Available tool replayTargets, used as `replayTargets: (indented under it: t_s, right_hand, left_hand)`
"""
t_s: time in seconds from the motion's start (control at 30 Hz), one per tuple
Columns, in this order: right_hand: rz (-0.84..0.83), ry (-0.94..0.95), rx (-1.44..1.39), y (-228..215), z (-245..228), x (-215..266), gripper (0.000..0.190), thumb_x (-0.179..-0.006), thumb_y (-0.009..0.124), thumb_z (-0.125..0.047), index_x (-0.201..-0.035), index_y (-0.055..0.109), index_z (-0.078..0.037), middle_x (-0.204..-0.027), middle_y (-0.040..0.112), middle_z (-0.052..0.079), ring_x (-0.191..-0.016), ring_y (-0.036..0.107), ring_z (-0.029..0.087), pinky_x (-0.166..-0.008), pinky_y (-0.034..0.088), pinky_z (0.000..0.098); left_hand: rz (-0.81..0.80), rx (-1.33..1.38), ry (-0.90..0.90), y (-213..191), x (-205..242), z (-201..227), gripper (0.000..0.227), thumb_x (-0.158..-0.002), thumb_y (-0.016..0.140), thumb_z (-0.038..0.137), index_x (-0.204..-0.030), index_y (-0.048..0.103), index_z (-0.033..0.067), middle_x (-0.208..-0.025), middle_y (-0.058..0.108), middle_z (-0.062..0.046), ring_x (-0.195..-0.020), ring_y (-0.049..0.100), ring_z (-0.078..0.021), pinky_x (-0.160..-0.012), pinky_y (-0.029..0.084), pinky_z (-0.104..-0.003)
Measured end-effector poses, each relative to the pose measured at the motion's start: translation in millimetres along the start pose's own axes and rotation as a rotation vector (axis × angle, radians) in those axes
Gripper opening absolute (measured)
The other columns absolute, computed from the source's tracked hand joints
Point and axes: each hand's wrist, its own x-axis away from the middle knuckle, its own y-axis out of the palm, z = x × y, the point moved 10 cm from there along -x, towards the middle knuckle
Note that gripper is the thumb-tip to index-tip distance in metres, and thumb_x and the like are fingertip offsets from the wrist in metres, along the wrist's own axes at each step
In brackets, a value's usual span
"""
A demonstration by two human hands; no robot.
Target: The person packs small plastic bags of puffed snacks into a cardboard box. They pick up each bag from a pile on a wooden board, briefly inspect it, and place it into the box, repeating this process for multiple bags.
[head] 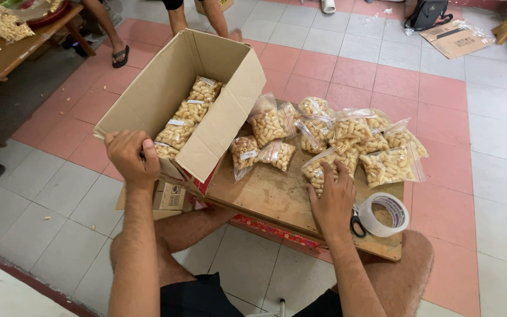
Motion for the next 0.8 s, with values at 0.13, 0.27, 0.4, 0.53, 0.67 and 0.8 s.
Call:
replayTargets:
  t_s: [0.13, 0.27, 0.4, 0.53, 0.67, 0.8]
  right_hand:
    - [0.065, -0.015, -0.063, -9, -2, 0, 0.066, -0.086, 0.084, -0.019, -0.147, 0.059, -0.017, -0.146, 0.051, 0.016, -0.127, 0.065, 0.043, -0.097, 0.057, 0.0559]
    - [0.132, -0.033, -0.179, -24, -7, -3, 0.068, -0.083, 0.081, -0.013, -0.147, 0.058, -0.017, -0.146, 0.051, 0.016, -0.124, 0.067, 0.044, -0.096, 0.058, 0.0575]
    - [0.193, 0.001, -0.54, -40, -10, -3, 0.061, -0.089, 0.069, -0.002, -0.147, 0.052, -0.011, -0.145, 0.047, 0.023, -0.126, 0.063, 0.055, -0.097, 0.057, 0.0646]
    - [0.144, 0.285, -1.168, -9, 22, 4, 0.052, -0.101, 0.049, -0.012, -0.153, 0.045, -0.006, -0.147, 0.048, 0.021, -0.142, 0.054, 0.039, -0.113, 0.05, 0.0556]
    - [0.118, 0.457, -1.675, 52, 54, 3, 0.066, -0.109, 0.044, -0.037, -0.167, 0.027, -0.009, -0.164, 0.035, 0.02, -0.146, 0.052, 0.042, -0.115, 0.051, 0.0526]
    - [0.102, 0.36, -1.33, 10, 31, 1, 0.058, -0.111, 0.061, -0.03, -0.157, 0.038, -0.001, -0.151, 0.054, 0.025, -0.139, 0.058, 0.037, -0.111, 0.052, 0.0526]
  left_hand:
    - [0.004, -0.015, 0.016, 0, 3, -2, 0.045, -0.109, 0.047, 0.043, -0.07, 0.046, 0.0196, -0.061, 0.037, -0.006, -0.057, 0.051, -0.0327, -0.078, 0.045, -0.038]
    - [0.003, 0.009, 0.003, -3, -2, 3, 0.044, -0.109, 0.048, 0.041, -0.071, 0.046, 0.0186, -0.061, 0.036, -0.007, -0.056, 0.052, -0.0335, -0.074, 0.044, -0.038]
    - [0.015, 0.008, -0.008, -8, -7, 11, 0.044, -0.109, 0.047, 0.04, -0.07, 0.045, 0.0178, -0.059, 0.035, -0.006, -0.054, 0.05, -0.0328, -0.072, 0.043, -0.038]
    - [0.001, 0.012, 0.004, 2, 0, 0, 0.044, -0.107, 0.049, 0.041, -0.07, 0.047, 0.0185, -0.06, 0.037, -0.006, -0.055, 0.051, -0.0329, -0.073, 0.044, -0.039]
    - [-0.009, 0.003, 0.025, 1, -3, -1, 0.043, -0.106, 0.051, 0.04, -0.069, 0.047, 0.0189, -0.059, 0.037, -0.005, -0.056, 0.052, -0.031, -0.076, 0.043, -0.038]
    - [-0.033, 0.04, 0.014, 5, -9, 4, 0.044, -0.108, 0.05, 0.042, -0.071, 0.048, 0.0185, -0.059, 0.039, -0.005, -0.056, 0.053, -0.0304, -0.076, 0.043, -0.038]
